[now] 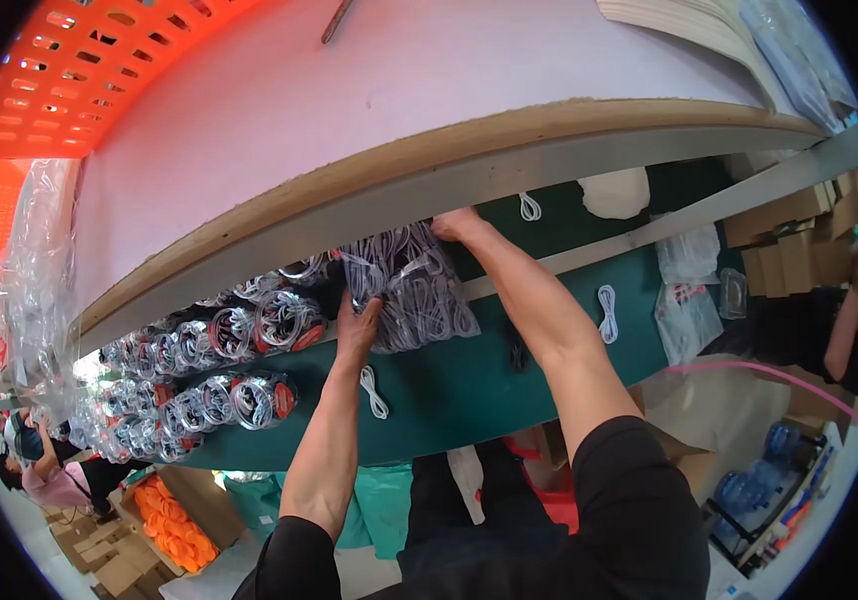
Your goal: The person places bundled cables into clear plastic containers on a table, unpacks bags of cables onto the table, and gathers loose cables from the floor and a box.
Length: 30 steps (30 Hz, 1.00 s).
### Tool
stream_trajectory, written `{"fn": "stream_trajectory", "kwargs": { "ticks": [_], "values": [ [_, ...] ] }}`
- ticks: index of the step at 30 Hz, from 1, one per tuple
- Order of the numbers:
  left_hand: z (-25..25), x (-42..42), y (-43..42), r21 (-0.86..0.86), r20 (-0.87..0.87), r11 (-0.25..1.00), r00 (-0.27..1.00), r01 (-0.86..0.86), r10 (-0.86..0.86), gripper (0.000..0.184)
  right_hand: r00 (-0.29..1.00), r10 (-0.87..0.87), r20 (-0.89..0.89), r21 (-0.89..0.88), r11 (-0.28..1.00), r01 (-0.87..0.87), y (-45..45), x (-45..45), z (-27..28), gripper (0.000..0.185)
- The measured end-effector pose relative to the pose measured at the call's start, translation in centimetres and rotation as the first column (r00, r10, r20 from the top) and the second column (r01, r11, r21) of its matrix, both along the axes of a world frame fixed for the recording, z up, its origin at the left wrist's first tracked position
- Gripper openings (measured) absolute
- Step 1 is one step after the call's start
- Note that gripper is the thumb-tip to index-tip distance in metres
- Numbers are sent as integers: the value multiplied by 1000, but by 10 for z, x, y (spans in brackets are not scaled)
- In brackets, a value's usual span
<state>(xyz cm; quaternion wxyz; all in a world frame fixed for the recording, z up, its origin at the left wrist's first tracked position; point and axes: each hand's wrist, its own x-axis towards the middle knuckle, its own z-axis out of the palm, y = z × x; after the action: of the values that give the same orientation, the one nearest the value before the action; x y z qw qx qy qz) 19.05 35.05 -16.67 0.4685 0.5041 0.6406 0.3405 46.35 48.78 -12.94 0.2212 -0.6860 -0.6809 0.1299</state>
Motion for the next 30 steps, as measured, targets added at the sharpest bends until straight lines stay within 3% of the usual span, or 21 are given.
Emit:
{"fn": "stream_trajectory", "kwargs": {
  "ticks": [3, 7, 9, 12, 14, 15, 18, 19, 20, 21, 22, 24, 25, 27, 28, 30],
  "values": [
    [13, 4, -5, -71, -57, 996, 997, -59, 55, 74, 999, -39, 6, -17, 999, 40, 3, 21, 5, 42],
    [7, 7, -4, -71, 5, 993, 995, -95, 96, 72, 990, -122, 70, -64, 990, 126, -8, 77, 24, 44],
    [0, 11, -3, 66, 60, 996, 997, -60, 56, 70, 996, -30, 88, -50, 998, 35, -8, 74, 30, 46],
    [-2, 24, 10, -2, 76, 999, 996, -50, 50, 71, 964, 240, 117, -49, 971, -235, 0, 20, 24, 48],
    [-2, 35, 19, -4, 86, 996, 992, -94, 94, 72, 948, 302, 97, -25, 953, -301, 12, -19, 16, 49],
    [-9, 36, 23, 40, 45, 996, 996, -84, 82, 75, 979, 201, -35, 64, 978, -198, 17, -32, 12, 49],
    [-16, 34, 13, 130, -73, 987, 992, -95, 105, 85, 976, 72, -204, 313, 950, -5, -16, -40, 40, 28],
    [-1, 33, -14, 263, -190, 960, 971, -95, 148, 85, 942, 84, -326, 360, 932, 42, -48, -46, 63, 19],
    [30, 31, -43, 383, -309, 921, 930, -71, 200, 84, 884, 76, -461, 240, 970, 42, -86, -52, 74, 15],
    [62, 22, -81, 376, -296, 925, 939, -57, 178, 72, 826, 54, -561, 13, 998, -56, -128, -62, 86, 14],
    [74, 9, -116, 448, -280, 894, 948, -11, 152, 61, 749, 126, -651, -51, 976, -210, -173, -77, 80, 13],
    [82, -22, -194, 432, -265, 901, 950, -34, 163, 45, 560, 122, -820, -223, 832, -508, -262, -109, 69, 12],
    [73, -39, -231, 459, -267, 885, 938, -78, 221, 37, 530, 135, -837, -288, 715, -637, -302, -121, 48, 10],
    [60, -72, -306, 302, -264, 925, 913, -229, 312, 31, 583, 24, -812, -526, 402, -750, -362, -149, 31, 20],
    [50, -90, -338, 306, -300, 914, 884, -267, 358, 27, 572, 64, -818, -527, 319, -788, -386, -160, 9, 24],
    [16, -126, -408, 114, -344, 921, 855, -373, 389, 26, 603, 236, -762, -552, 249, -796, -415, -189, -13, 27]
  ]
}}
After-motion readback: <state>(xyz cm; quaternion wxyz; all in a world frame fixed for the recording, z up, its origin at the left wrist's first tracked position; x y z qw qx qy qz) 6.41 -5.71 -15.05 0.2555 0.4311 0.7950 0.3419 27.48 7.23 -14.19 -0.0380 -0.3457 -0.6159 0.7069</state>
